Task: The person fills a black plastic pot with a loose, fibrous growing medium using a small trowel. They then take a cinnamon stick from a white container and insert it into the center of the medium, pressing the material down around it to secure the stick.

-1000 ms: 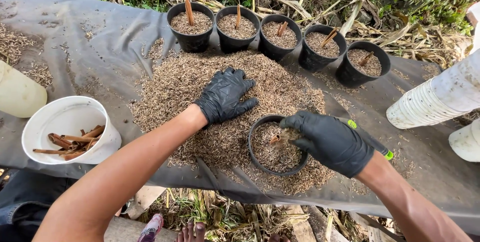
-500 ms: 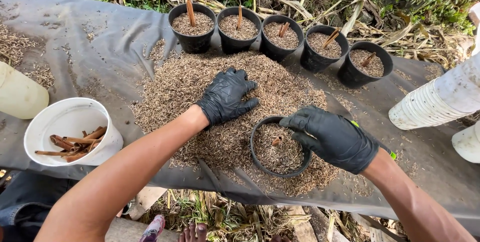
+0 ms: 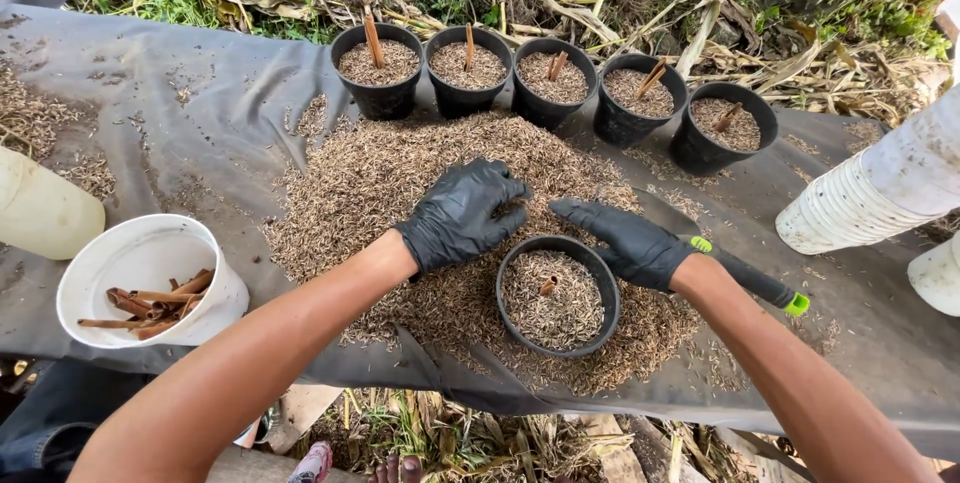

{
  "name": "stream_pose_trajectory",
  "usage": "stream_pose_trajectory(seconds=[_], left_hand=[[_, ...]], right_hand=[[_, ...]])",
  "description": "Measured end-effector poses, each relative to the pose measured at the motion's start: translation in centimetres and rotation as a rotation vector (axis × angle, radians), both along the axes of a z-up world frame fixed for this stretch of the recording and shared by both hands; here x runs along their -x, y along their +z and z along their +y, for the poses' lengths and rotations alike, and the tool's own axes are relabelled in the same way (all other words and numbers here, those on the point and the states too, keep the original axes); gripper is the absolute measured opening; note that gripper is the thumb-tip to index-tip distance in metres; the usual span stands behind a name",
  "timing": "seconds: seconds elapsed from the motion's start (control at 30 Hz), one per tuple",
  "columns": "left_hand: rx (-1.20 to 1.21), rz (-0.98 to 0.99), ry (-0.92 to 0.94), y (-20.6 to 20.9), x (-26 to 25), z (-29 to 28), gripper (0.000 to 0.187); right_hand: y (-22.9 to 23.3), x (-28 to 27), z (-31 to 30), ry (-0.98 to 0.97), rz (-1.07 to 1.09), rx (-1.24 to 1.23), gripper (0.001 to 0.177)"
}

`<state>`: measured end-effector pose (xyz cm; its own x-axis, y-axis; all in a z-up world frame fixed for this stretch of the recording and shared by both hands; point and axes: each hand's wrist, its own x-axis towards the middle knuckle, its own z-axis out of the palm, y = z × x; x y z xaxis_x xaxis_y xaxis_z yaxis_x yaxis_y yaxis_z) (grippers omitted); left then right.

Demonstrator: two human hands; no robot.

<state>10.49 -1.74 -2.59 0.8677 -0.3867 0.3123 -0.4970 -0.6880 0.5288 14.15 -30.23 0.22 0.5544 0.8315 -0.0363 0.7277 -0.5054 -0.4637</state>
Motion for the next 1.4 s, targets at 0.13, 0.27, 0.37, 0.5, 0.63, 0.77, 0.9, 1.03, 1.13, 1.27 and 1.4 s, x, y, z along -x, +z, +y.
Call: stream_pose_trajectory(seconds=[0.13, 0.27, 0.37, 0.5, 0.63, 0.77, 0.9, 1.03, 1.13, 1.27, 1.4], left_hand=[[-0.278, 0.099, 0.013, 2.6, 1.0, 0.8, 0.06], [-0.444, 0.102, -0.011, 3.6, 1.6, 0.9, 0.068], [-0.398, 0.143, -0.014, 2.7, 1.2, 1.0, 0.068], [-0.406, 0.139, -0.001, 2.7, 1.1, 0.9, 0.069], [-0.405, 0.118, -0.003, 2.3, 1.1, 1.0, 0.067], [-0.4, 0.124, 0.003, 1.9, 0.9, 1.0, 0.068], [-0.405, 0.122, 0.004, 1.8, 0.8, 1.1, 0.068], [-0.411, 0.094, 0.006, 1.5, 0.7, 1.0, 0.068], [-0.385, 0.106, 0.004, 0.9, 0.5, 1.1, 0.068], [-0.363, 0.117, 0.004, 1.2, 0.7, 1.1, 0.068], [-0.376, 0.114, 0.004, 1.0, 0.6, 1.1, 0.067]], right_hand=[[-1.6, -0.3, 0.7, -0.087, 0.143, 0.04, 0.053], [-3.1, 0.2, 0.8, -0.269, 0.31, 0.011, 0.049], [-2.1, 0.5, 1.2, -0.317, 0.295, 0.013, 0.034], [-1.0, 0.4, 1.1, -0.581, 0.509, -0.169, 0.028], [-4.4, -3.8, -2.5, -0.148, -0.148, 0.063, 0.036], [2.2, -0.4, -1.0, -0.185, -0.074, -0.175, 0.034], [6.5, 2.8, 1.2, -0.244, 0.076, -0.274, 0.029], [7.7, 5.1, 3.4, -0.211, 0.259, -0.208, 0.026], [7.5, 5.9, 3.9, -0.151, 0.243, -0.217, 0.028], [7.6, 6.4, 3.8, -0.1, 0.19, -0.277, 0.034], [7.9, 7.0, 3.2, -0.133, 0.254, -0.308, 0.034]])
